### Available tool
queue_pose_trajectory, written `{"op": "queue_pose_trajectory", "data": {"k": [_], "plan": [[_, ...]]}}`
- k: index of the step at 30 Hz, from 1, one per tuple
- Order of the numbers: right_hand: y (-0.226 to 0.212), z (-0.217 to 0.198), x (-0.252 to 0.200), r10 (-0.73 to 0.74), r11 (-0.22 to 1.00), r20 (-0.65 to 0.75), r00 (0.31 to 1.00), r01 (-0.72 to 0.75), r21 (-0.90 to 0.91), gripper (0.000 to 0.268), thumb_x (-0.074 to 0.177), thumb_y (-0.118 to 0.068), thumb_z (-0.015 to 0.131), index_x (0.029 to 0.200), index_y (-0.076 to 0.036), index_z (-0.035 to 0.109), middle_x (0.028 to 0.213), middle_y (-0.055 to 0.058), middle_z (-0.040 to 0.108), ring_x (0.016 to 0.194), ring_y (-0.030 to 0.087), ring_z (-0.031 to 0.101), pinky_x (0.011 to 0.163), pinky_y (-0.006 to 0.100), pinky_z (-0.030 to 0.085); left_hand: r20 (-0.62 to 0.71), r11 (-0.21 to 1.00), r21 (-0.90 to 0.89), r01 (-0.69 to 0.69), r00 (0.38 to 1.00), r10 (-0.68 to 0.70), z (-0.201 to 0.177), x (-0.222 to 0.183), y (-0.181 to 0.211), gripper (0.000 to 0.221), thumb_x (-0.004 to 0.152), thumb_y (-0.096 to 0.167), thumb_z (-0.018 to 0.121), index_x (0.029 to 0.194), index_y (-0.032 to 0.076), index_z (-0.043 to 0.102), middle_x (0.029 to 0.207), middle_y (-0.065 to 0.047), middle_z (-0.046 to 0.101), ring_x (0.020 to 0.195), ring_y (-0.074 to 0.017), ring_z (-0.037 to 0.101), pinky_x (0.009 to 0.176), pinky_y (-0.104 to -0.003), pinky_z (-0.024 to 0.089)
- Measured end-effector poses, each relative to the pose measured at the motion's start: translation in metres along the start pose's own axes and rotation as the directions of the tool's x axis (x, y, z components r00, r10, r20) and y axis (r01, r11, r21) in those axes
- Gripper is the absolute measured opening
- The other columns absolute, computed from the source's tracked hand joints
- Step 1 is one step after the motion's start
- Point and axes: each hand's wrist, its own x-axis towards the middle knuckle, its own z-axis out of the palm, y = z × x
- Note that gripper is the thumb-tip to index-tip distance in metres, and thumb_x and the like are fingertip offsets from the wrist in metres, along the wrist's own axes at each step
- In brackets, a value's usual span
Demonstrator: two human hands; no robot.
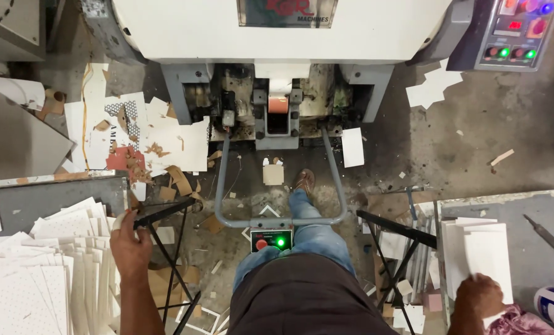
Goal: Operating a manual-feed die-cutting or creasing machine by placing paper sheets on the bed and engaging the press.
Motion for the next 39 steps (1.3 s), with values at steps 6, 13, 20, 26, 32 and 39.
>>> {"op": "queue_pose_trajectory", "data": {"k": [6,13,20,26,32,39], "plan": [[0.003,0.038,-0.011,-0.190,0.959,-0.360,0.913,0.252,0.133,0.022,0.095,-0.034,0.071,0.101,-0.014,0.078,0.096,0.013,0.074,0.082,0.030,0.069,0.071,0.045,0.054,-0.007,0.985,-0.122,-0.122,0.992,0.123,0.011,0.015,0.020,0.043,0.090,0.000,0.063,0.133,0.002,0.064,0.140,-0.020,0.064,0.111,-0.0412,0.064,0.092,-0.045,0.054],[0.073,-0.006,0.029,-0.740,0.673,-0.585,0.332,0.382,-0.633,0.016,0.093,-0.021,0.059,0.080,-0.013,0.062,0.073,0.004,0.057,0.066,0.022,0.056,0.069,0.041,0.046,0.414,0.922,-0.336,-0.192,0.850,0.328,0.012,0.073,0.105,0.038,0.091,0.011,0.068,0.130,0.010,0.067,0.123,-0.017,0.071,0.102,-0.0335,0.068,0.089,-0.043,0.055],[-0.012,-0.114,0.079,-0.298,0.767,-0.782,0.548,0.625,0.145,0.029,0.118,-0.014,0.039,0.117,0.002,0.062,0.096,0.014,0.059,0.084,0.028,0.057,0.075,0.038,0.044,-0.032,0.570,-0.345,-0.746,0.616,0.787,0.029,0.130,0.288,0.037,0.092,0.005,0.066,0.129,0.013,0.068,0.130,-0.011,0.070,0.119,-0.0355,0.064,0.108,-0.050,0.047],[-0.195,-0.257,-0.009,-0.360,0.275,-0.858,0.366,0.921,0.277,0.029,0.122,-0.019,0.043,0.113,0.004,0.058,0.090,0.013,0.052,0.075,0.029,0.048,0.069,0.039,0.039,0.406,0.706,-0.197,-0.681,0.599,0.690,0.176,0.129,0.326,0.068,0.093,0.043,0.058,0.151,0.013,0.040,0.166,-0.017,0.032,0.150,-0.0362,0.025,0.114,-0.055,0.021],[-0.345,-0.275,-0.101,-0.386,-0.104,-0.806,0.448,0.847,0.521,0.025,0.111,-0.008,0.060,0.134,0.000,0.067,0.116,0.012,0.069,0.096,0.023,0.060,0.085,0.040,0.046,0.641,0.803,-0.043,-0.595,0.600,0.479,0.203,0.038,0.271,0.092,0.092,0.068,0.052,0.157,0.008,0.030,0.164,-0.018,0.027,0.155,-0.0349,0.011,0.123,-0.055,0.008],[-0.422,-0.229,-0.199,-0.844,-0.056,-0.526,-0.101,0.993,-0.101,0.042,0.088,-0.002,0.060,0.130,-0.006,0.067,0.141,0.012,0.063,0.127,0.031,0.056,0.099,0.054,0.040,0.631,0.771,-0.123,-0.625,0.550,0.547,0.130,-0.034,0.224,0.080,0.086,0.054,0.066,0.148,0.008,0.044,0.150,-0.015,0.048,0.149,-0.0357,0.030,0.118,-0.060,0.021]]}}
